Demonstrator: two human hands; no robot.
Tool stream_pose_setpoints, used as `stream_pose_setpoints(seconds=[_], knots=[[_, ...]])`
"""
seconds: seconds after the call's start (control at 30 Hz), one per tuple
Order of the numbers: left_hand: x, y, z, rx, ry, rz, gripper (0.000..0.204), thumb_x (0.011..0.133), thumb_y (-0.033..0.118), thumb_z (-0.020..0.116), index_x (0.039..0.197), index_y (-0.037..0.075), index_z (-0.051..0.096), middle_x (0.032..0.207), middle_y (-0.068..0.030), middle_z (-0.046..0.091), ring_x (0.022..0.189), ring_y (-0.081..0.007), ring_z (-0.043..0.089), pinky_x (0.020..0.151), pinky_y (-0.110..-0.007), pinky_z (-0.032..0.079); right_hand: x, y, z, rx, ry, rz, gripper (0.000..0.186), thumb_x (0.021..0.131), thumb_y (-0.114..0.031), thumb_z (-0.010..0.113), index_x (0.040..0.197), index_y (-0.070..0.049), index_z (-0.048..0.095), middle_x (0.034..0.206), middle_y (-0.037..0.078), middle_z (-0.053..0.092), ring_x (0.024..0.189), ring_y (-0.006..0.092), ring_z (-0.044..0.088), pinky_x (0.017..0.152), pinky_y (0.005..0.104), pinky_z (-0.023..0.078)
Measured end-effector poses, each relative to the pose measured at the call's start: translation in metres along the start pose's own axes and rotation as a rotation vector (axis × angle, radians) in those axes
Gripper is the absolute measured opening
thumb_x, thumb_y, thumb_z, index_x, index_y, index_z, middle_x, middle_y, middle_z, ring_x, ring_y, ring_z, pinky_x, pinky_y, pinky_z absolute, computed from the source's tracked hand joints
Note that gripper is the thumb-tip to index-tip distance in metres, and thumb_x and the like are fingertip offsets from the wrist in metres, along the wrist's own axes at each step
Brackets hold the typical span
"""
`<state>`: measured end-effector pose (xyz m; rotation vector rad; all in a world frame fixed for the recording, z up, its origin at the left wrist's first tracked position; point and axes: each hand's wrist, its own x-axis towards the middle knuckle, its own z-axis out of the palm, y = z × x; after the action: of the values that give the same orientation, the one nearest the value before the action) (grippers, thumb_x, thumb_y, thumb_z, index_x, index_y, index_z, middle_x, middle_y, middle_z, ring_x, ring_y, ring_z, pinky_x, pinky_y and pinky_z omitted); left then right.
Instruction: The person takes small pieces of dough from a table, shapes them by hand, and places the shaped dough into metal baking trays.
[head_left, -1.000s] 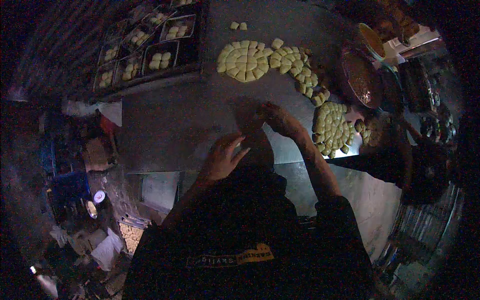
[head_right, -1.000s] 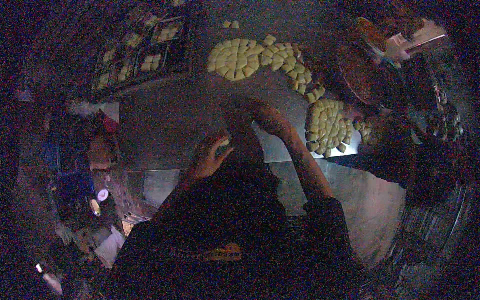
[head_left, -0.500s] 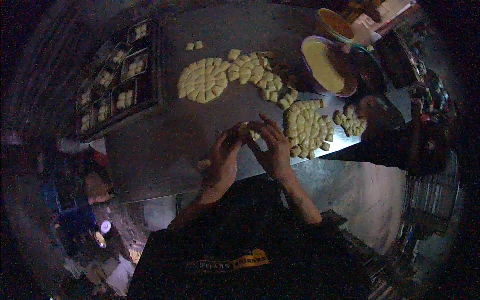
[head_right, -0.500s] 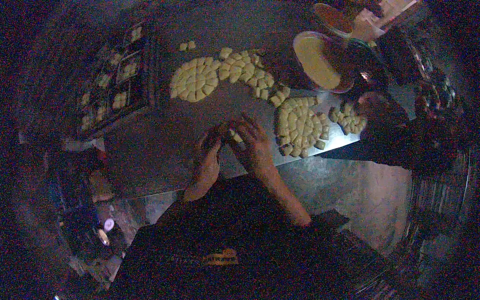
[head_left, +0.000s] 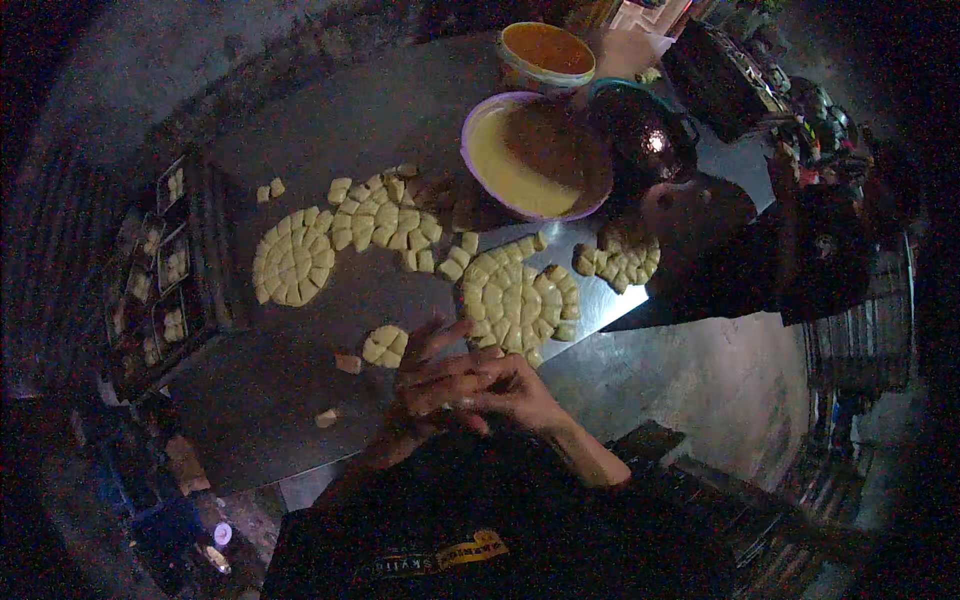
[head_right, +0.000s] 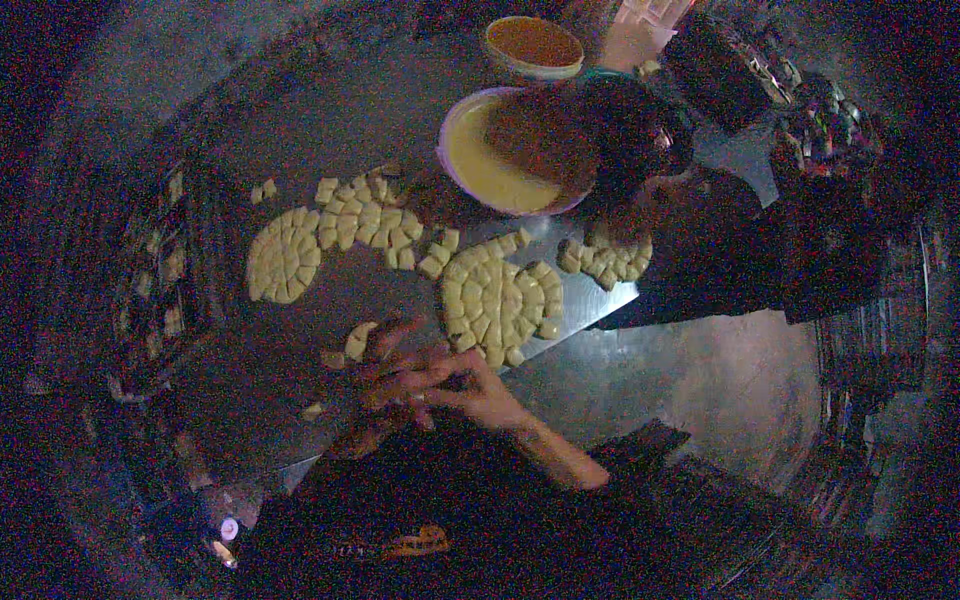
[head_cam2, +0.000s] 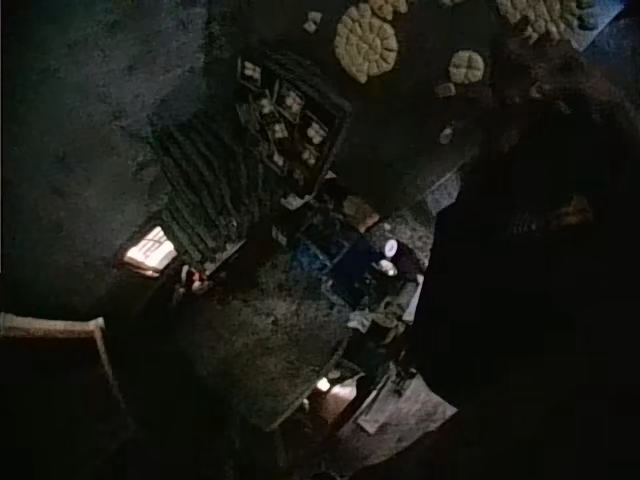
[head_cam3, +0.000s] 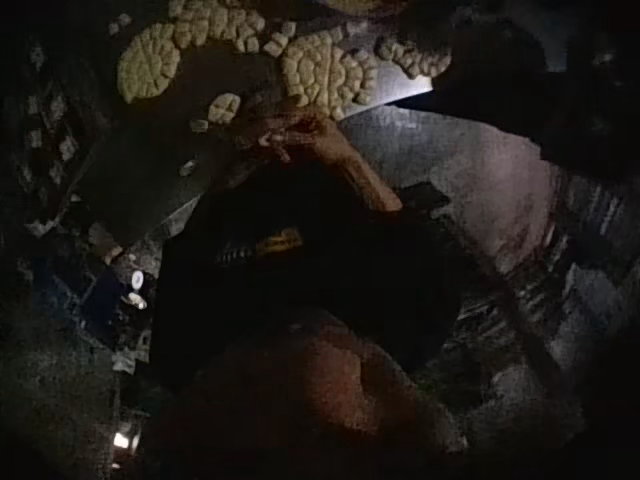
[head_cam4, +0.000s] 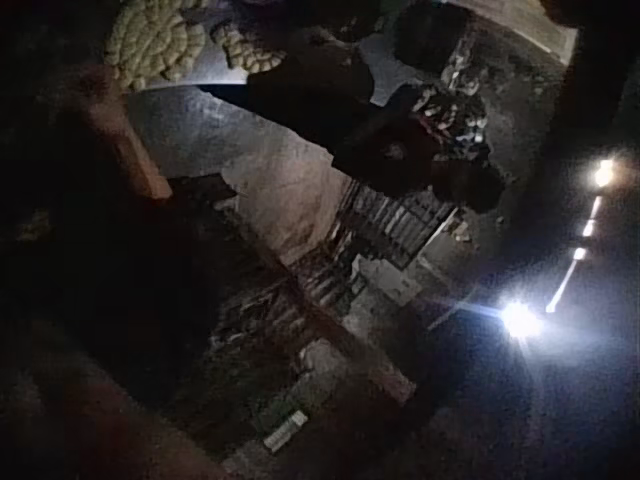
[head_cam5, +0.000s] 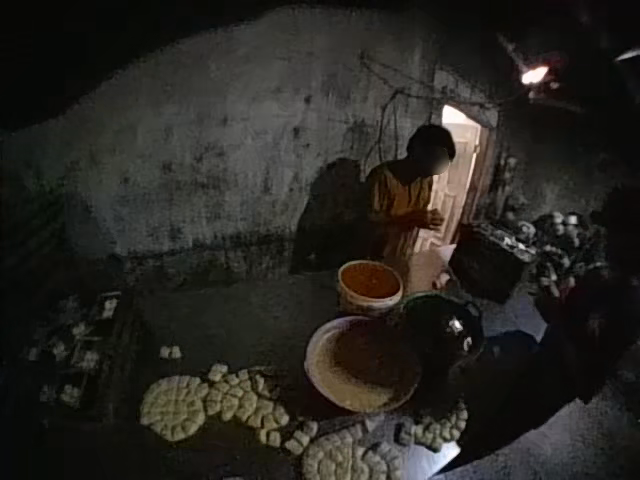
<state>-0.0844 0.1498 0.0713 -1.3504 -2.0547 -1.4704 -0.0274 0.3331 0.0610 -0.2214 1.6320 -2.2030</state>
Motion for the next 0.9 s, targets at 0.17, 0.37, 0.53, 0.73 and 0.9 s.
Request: stream_pose_setpoints(seconds=[0.17,0.37,0.53,0.73,0.9], knots=[[0.006,0.015,0.030,-0.285,-0.003,-0.320,0.048,0.091,0.032,0.064,0.134,0.011,0.057,0.139,-0.0124,0.055,0.132,-0.0346,0.048,0.110,-0.052,0.036,0.012,-0.052,-0.018,0.305,-0.413,0.223,0.023,0.096,-0.020,0.064,0.109,-0.001,0.068,0.089,0.004,0.068,0.081,0.0119,0.062,0.074,0.0291,0.049],[0.019,-0.011,0.057,-0.356,0.621,-0.618,0.104,0.081,0.042,0.077,0.156,0.007,0.015,0.161,-0.0192,0.014,0.145,-0.0366,0.026,0.114,-0.055,0.026,0.119,-0.093,-0.120,-0.543,-0.287,-0.021,0.038,0.100,-0.030,0.057,0.121,0.002,0.061,0.116,0.008,0.066,0.097,0.0149,0.061,0.087,0.0299,0.049],[-0.013,-0.015,0.031,-0.286,0.629,-0.830,0.110,0.080,0.049,0.075,0.158,0.012,0.007,0.162,-0.0152,0.014,0.143,-0.0362,0.031,0.110,-0.053,0.035,0.259,-0.156,-0.273,-1.488,0.094,0.015,0.038,0.100,-0.029,0.057,0.122,0.002,0.061,0.116,0.009,0.066,0.099,0.0156,0.061,0.089,0.0302,0.048],[-0.068,0.032,0.013,-0.299,0.943,-1.087,0.099,0.085,0.053,0.067,0.157,0.012,0.012,0.161,-0.0137,0.019,0.140,-0.0359,0.036,0.107,-0.053,0.039,0.368,-0.170,-0.354,-1.809,0.141,0.160,0.038,0.101,-0.029,0.056,0.122,0.001,0.061,0.117,0.009,0.066,0.101,0.0163,0.061,0.092,0.0306,0.047],[-0.097,0.060,0.007,-0.294,1.141,-1.201,0.089,0.091,0.057,0.058,0.157,0.013,0.016,0.159,-0.0123,0.025,0.136,-0.0355,0.041,0.105,-0.052,0.042,0.416,-0.173,-0.386,-1.861,0.201,0.154,0.037,0.101,-0.029,0.056,0.122,0.001,0.061,0.117,0.010,0.066,0.102,0.0170,0.060,0.094,0.0309,0.046]])
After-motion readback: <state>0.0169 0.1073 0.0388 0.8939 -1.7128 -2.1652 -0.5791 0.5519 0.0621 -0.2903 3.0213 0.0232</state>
